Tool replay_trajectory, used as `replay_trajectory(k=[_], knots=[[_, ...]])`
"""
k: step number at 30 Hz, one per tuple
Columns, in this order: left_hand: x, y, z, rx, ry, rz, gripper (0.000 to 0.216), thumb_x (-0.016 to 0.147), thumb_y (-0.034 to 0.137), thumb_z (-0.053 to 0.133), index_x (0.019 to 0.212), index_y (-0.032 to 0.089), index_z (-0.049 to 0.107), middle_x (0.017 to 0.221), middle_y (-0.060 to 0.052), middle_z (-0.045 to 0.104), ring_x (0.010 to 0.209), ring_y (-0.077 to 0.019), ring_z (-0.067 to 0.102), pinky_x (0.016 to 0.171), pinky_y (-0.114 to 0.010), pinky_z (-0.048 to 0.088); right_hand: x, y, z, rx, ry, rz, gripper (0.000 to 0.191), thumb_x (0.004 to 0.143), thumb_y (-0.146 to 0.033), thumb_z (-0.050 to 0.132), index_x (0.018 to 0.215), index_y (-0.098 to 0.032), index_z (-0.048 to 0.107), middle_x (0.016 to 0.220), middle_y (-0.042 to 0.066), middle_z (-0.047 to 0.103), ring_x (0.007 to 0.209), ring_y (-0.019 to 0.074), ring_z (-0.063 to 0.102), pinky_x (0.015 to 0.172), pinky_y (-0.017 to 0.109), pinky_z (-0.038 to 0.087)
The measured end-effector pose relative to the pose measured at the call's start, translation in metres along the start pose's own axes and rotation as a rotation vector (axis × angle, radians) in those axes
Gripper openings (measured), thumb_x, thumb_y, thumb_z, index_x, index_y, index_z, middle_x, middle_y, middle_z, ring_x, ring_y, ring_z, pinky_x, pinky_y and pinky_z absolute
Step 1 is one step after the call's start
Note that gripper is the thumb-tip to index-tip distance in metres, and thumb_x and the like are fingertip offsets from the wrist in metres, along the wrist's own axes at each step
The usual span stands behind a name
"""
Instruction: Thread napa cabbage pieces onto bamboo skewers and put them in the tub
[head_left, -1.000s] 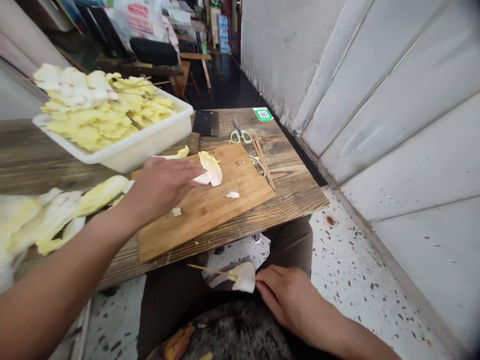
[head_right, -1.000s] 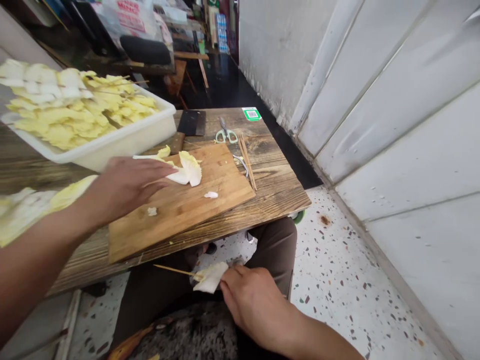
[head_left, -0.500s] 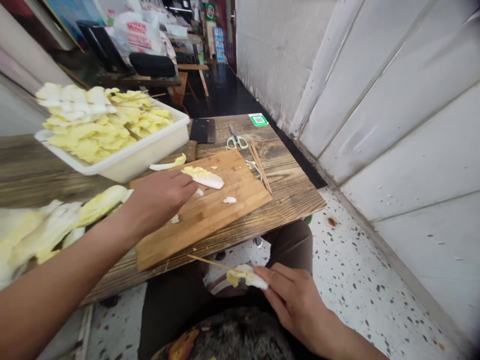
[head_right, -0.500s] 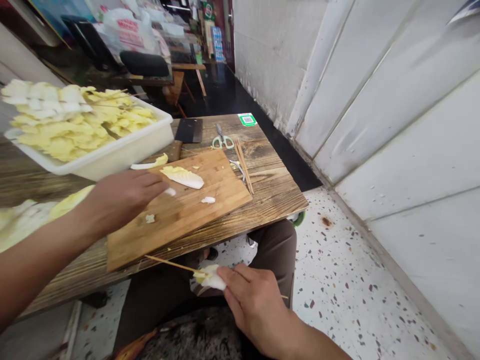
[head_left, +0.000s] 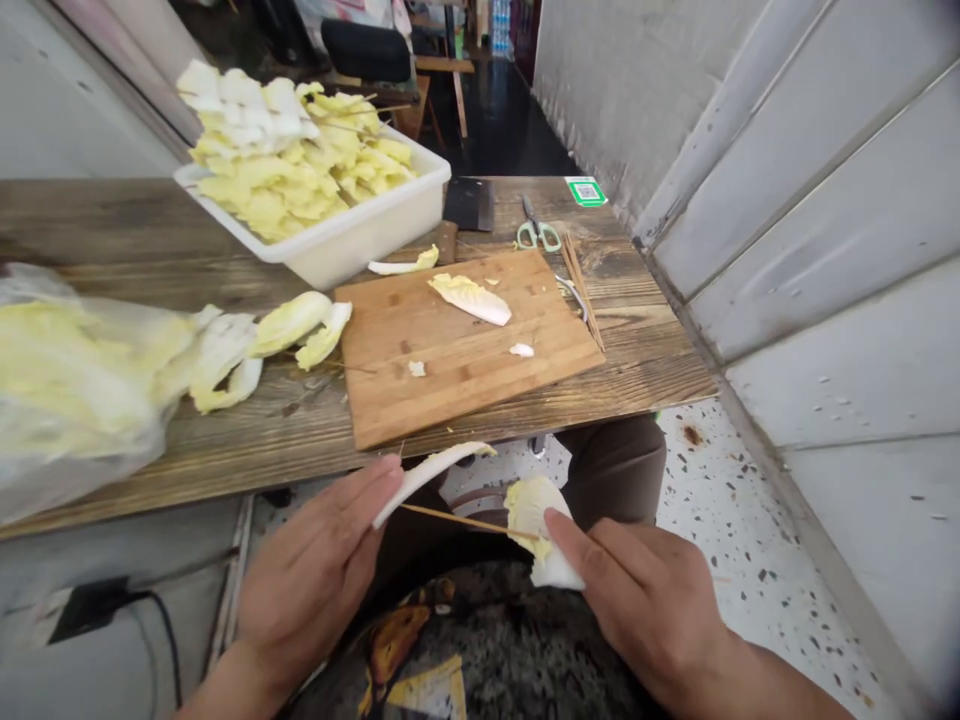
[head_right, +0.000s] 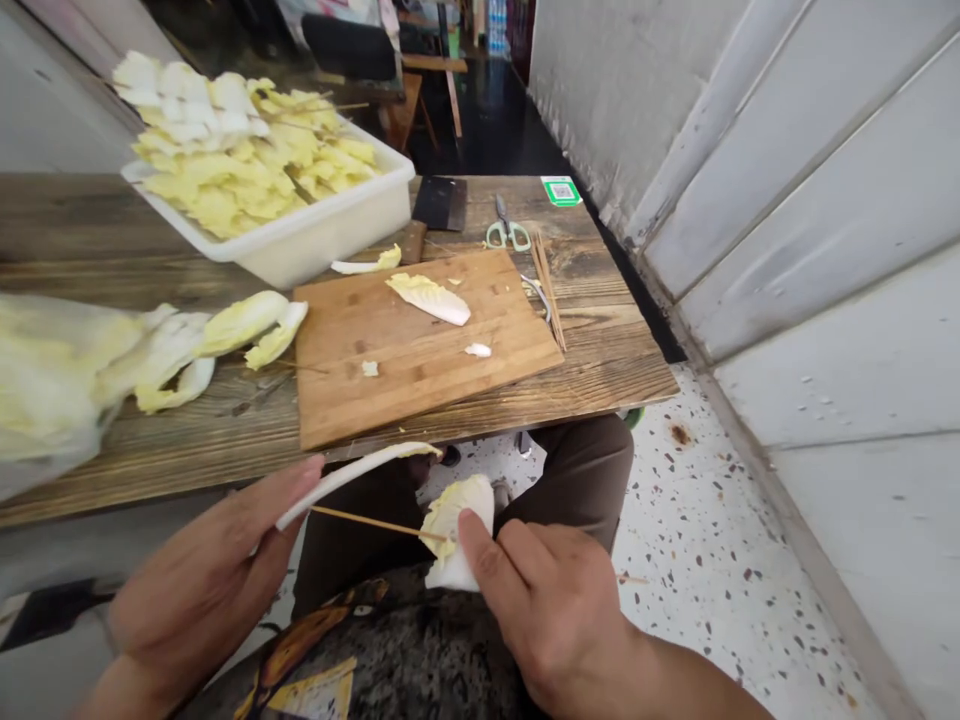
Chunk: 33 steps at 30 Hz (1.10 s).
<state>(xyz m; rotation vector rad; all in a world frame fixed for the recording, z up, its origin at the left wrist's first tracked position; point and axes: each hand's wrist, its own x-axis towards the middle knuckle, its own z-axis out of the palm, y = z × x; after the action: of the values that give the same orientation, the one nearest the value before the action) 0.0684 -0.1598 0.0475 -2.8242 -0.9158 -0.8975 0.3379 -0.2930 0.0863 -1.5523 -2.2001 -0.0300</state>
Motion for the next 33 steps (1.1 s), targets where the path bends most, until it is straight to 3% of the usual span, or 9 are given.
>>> replay_trajectory(k=[7,19,27,33], knots=[[-0.001,0.009,0.0,0.034,-0.019,-0.088,0.055,0.098,0.019,0.049,0.15,0.03,0.04,0.109,0.0,0.078,0.088,-0.0175,0.076,0.082,-0.026,0.059,-0.002,-0.007,-0.006,-0.009,-0.074,0.008,0.044,0.088,-0.001,0.045,0.131,-0.002,0.055,0.066,0.001,0.053,0.051,0.0177,0.046,0.045,0.036,0.035],[-0.009,0.009,0.003,-0.053,-0.089,-0.076,0.052,0.096,0.018,0.047,0.147,0.026,0.046,0.118,-0.001,0.075,0.098,-0.0178,0.074,0.095,-0.026,0.053,-0.003,-0.008,-0.009,-0.054,-0.051,0.014,0.039,0.092,-0.001,0.039,0.127,-0.002,0.056,0.067,0.002,0.056,0.051,0.0172,0.047,0.045,0.035,0.036],[-0.008,0.013,0.005,0.013,-0.071,-0.109,0.044,0.098,0.02,0.047,0.141,0.025,0.052,0.112,-0.002,0.078,0.091,-0.0186,0.075,0.087,-0.027,0.055,-0.006,-0.009,-0.014,-0.077,-0.065,0.013,0.038,0.094,-0.003,0.036,0.127,-0.002,0.055,0.065,0.001,0.056,0.051,0.017,0.047,0.045,0.034,0.036],[-0.005,0.013,0.003,-0.011,-0.084,-0.052,0.041,0.097,0.017,0.046,0.137,0.02,0.054,0.111,-0.004,0.078,0.092,-0.018,0.075,0.09,-0.026,0.055,-0.003,-0.009,-0.012,-0.08,-0.054,0.021,0.037,0.092,-0.002,0.039,0.126,-0.003,0.056,0.066,0.001,0.057,0.05,0.0163,0.048,0.044,0.032,0.037]])
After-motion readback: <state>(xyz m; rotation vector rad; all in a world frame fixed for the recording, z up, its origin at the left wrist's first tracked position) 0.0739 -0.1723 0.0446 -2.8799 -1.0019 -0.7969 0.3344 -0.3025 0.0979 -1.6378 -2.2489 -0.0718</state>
